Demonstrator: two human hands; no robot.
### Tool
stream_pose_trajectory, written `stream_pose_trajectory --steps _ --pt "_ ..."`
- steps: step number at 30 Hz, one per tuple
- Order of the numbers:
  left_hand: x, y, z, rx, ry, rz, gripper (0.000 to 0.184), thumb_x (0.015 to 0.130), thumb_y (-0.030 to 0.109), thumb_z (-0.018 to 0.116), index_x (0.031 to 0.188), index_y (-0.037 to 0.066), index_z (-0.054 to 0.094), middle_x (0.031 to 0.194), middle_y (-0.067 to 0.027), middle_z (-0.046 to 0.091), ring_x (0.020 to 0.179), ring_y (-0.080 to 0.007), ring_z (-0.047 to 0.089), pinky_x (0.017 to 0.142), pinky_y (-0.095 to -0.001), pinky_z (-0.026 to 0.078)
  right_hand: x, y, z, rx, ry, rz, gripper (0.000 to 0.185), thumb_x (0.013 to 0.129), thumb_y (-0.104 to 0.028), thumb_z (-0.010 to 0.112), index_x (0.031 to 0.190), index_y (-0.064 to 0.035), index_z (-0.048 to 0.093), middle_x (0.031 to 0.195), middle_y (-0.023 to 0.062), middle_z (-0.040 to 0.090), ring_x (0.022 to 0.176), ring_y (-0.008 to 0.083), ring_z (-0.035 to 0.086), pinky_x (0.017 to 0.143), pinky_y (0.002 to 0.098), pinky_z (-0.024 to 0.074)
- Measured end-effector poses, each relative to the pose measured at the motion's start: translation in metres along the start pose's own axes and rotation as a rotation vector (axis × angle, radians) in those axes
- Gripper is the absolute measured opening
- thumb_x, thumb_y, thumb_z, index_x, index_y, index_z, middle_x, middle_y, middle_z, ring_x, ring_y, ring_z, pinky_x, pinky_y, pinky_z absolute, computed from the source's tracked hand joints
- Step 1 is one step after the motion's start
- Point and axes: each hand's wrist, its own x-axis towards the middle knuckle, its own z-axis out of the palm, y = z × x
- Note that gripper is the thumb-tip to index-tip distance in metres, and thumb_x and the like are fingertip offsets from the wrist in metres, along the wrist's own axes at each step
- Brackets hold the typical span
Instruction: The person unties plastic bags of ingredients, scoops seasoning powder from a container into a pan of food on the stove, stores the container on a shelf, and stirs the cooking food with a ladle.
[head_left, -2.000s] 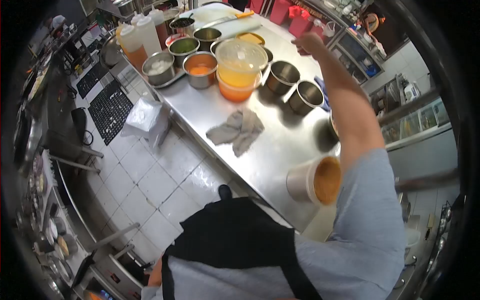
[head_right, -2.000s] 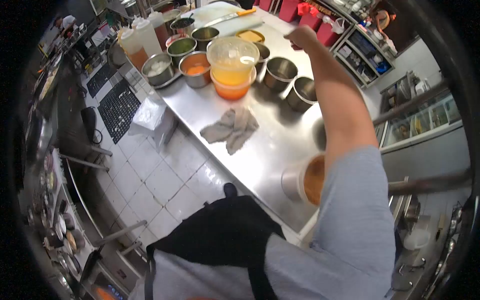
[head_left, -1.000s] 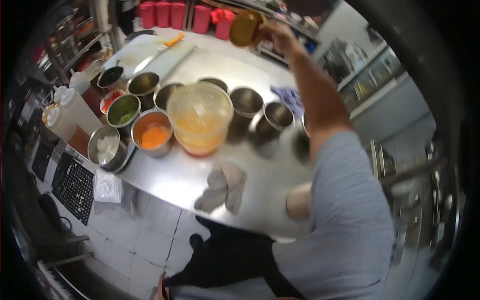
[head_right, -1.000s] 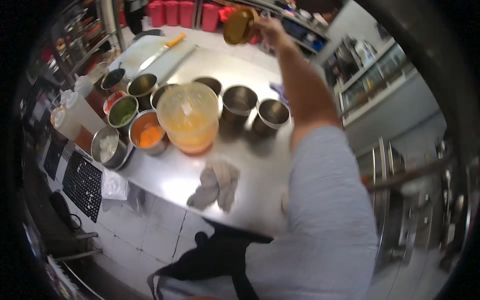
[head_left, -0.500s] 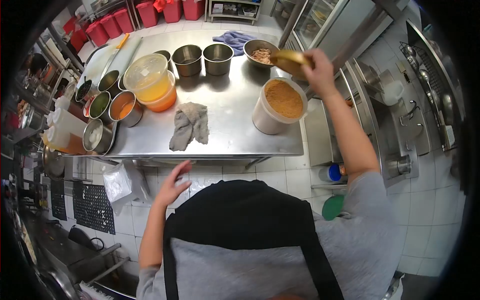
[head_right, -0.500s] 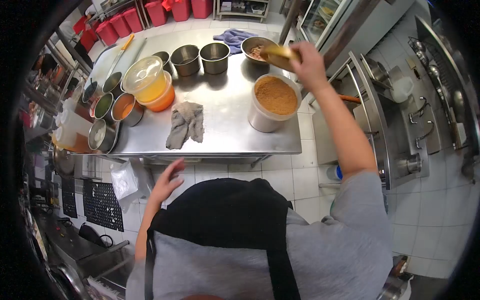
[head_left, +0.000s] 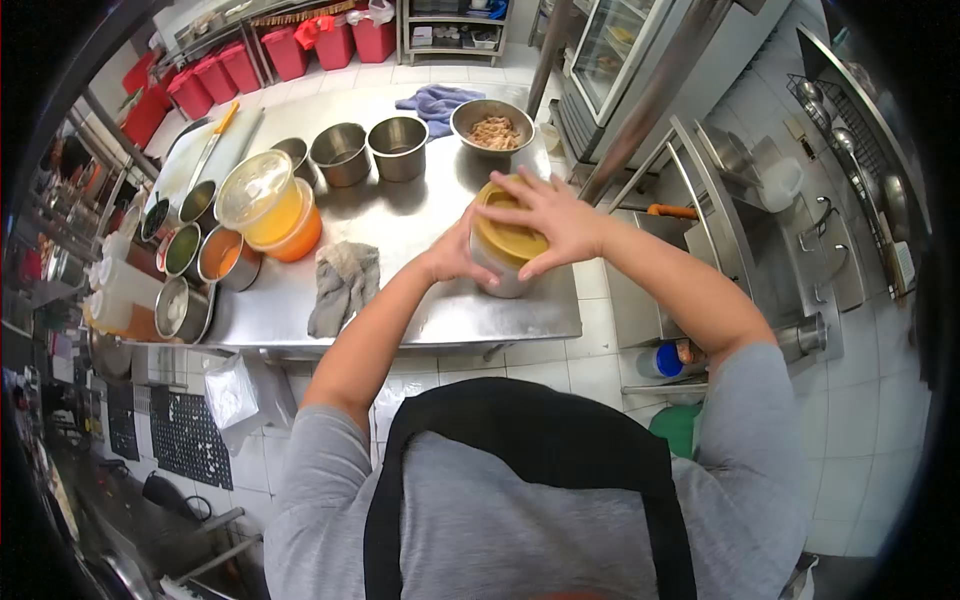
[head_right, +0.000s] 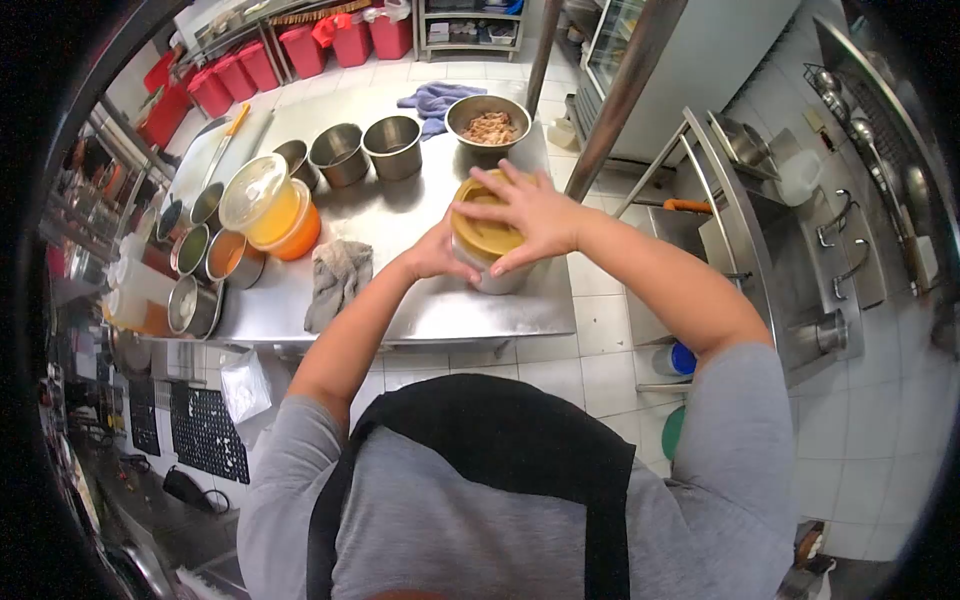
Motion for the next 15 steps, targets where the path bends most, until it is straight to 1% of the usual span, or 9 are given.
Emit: stream_pose_trajectory --steps 3,4,7,8,11,12,13,14,15 --pt "0.004 0.003 0.009 -0.227 -0.038 -0.001 0.126 0.044 0.024 0.089 0.14 0.004 0.01 0.138 -0.0145 0.032 0.13 -0.0266 0.031 0.107 -0.039 0.029 0.001 -0.002 0.01 -0.021 0.024 0.019 0.095 0.056 -0.068 0.065 0.139 -0.0366 0.032 0.15 0.0144 0.013 0.131 0.0504 0.017 0.098 0.0644 0.0183" --pt "0.003 0.006 0.016 -0.299 0.027 -0.002 0.128 0.04 0.015 0.088 0.141 0.007 0.011 0.14 -0.0118 0.03 0.131 -0.0265 0.03 0.107 -0.0384 0.029 0.0 -0.011 0.017 -0.062 0.098 0.097 0.093 0.058 -0.068 0.063 0.14 -0.0366 0.03 0.15 0.0153 0.014 0.13 0.0519 0.017 0.097 0.0656 0.0193" --pt "-0.012 0.035 0.041 -0.053 0.323 -0.007 0.127 0.039 0.014 0.088 0.14 0.006 0.012 0.139 -0.0111 0.03 0.129 -0.0266 0.032 0.106 -0.0382 0.031 0.018 -0.057 0.034 -0.082 0.214 0.689 0.091 0.061 -0.068 0.06 0.14 -0.0375 0.028 0.149 0.0179 0.017 0.129 0.0525 0.018 0.096 0.066 0.0212" --pt "-0.017 0.042 0.063 -0.157 0.471 -0.046 0.127 0.039 0.018 0.088 0.139 0.004 0.012 0.138 -0.0117 0.031 0.127 -0.0262 0.035 0.106 -0.0376 0.032 0.026 -0.069 0.036 -0.097 0.224 0.83 0.09 0.062 -0.07 0.058 0.14 -0.0392 0.026 0.147 0.0199 0.02 0.129 0.0529 0.018 0.094 0.0664 0.0231" --pt "-0.042 0.049 0.053 0.244 0.39 -0.084 0.125 0.039 0.022 0.089 0.139 0.003 0.015 0.137 -0.0125 0.032 0.127 -0.0271 0.035 0.106 -0.0374 0.031 0.006 -0.066 -0.003 0.132 -0.126 0.601 0.091 0.061 -0.071 0.059 0.14 -0.0403 0.026 0.147 0.0208 0.02 0.13 0.0501 0.019 0.095 0.0635 0.0251" --pt "-0.045 0.039 0.038 -0.046 0.274 -0.111 0.122 0.04 0.025 0.089 0.138 0.002 0.02 0.138 -0.0137 0.031 0.128 -0.0282 0.034 0.107 -0.038 0.029 -0.002 -0.062 -0.027 0.075 -0.248 0.502 0.094 0.059 -0.073 0.06 0.14 -0.0402 0.026 0.147 0.0216 0.017 0.131 0.0471 0.021 0.098 0.0605 0.0255" --pt "-0.038 0.015 0.029 -0.293 0.153 0.014 0.123 0.041 0.026 0.089 0.139 0.003 0.018 0.137 -0.0144 0.033 0.127 -0.0291 0.036 0.106 -0.0391 0.03 -0.008 -0.054 -0.027 -0.058 -0.199 0.287 0.095 0.059 -0.073 0.061 0.14 -0.0402 0.026 0.147 0.022 0.016 0.131 0.0456 0.023 0.099 0.0589 0.0259" --pt "-0.028 0.017 0.016 -0.344 -0.045 -0.01 0.122 0.041 0.026 0.09 0.138 0.005 0.019 0.137 -0.0134 0.035 0.126 -0.0279 0.038 0.106 -0.04 0.031 -0.011 -0.038 -0.018 -0.217 -0.154 0.088 0.096 0.058 -0.073 0.062 0.14 -0.0401 0.026 0.148 0.0223 0.014 0.131 0.0441 0.025 0.099 0.0574 0.0262" --pt "-0.018 0.02 0.005 -0.381 -0.243 -0.042 0.12 0.042 0.026 0.09 0.138 0.006 0.02 0.136 -0.0124 0.037 0.125 -0.0268 0.04 0.105 -0.0409 0.033 -0.006 -0.012 0.015 -0.009 0.027 -0.149 0.095 0.058 -0.073 0.062 0.14 -0.0397 0.028 0.148 0.0207 0.013 0.129 0.0469 0.025 0.098 0.0594 0.0264"
